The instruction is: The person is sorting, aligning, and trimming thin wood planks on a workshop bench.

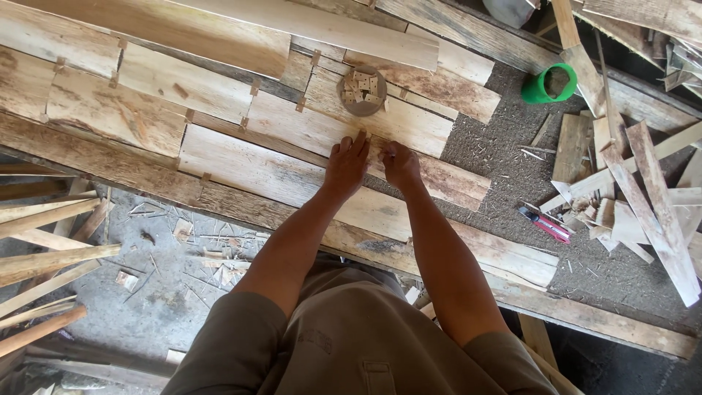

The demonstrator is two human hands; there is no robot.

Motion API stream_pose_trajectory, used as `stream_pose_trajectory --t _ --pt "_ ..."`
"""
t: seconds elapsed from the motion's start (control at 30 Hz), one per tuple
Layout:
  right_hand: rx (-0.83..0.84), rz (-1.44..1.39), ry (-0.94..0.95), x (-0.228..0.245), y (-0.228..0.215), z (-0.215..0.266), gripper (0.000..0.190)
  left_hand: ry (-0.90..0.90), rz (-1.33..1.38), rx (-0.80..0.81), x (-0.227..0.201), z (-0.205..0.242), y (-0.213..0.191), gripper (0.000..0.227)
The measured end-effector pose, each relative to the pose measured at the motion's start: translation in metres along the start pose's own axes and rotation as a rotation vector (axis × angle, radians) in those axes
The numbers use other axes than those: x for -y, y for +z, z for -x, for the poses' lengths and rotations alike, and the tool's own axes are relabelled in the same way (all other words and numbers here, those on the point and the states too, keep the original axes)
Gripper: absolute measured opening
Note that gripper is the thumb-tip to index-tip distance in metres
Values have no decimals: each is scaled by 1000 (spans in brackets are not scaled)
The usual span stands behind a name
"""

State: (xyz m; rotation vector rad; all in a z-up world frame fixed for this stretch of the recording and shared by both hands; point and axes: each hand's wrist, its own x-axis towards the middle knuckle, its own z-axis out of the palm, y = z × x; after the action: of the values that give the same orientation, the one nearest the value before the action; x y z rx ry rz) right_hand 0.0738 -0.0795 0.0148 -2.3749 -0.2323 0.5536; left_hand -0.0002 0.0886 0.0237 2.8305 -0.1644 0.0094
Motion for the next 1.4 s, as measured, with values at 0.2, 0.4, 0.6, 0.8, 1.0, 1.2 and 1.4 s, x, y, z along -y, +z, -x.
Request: stream_pose_trajectory --t 0.2,0.4,0.6,0.8,1.0,1.2,1.4 --pt "-2 -56 35 7 -3 3 15 -3 32 -15 -3 6 -1 65" --pt "18 -53 61 10 -8 -2 18 45 -22 -65 1 11 15 56" --pt "30 -179 45 3 -12 -23 12 58 30 -141 2 12 10 57" --pt "125 -90 50 44 -29 -41 8 42 39 -181 -1 11 9 57" --pt "148 215 -34 58 -28 -56 9 25 30 -182 5 11 30 49" --pt "131 319 -67 52 -20 -62 13 18 37 -154 2 11 18 57" --pt "127 335 -40 62 -23 -59 15 49 -124 -104 -1 13 22 61"
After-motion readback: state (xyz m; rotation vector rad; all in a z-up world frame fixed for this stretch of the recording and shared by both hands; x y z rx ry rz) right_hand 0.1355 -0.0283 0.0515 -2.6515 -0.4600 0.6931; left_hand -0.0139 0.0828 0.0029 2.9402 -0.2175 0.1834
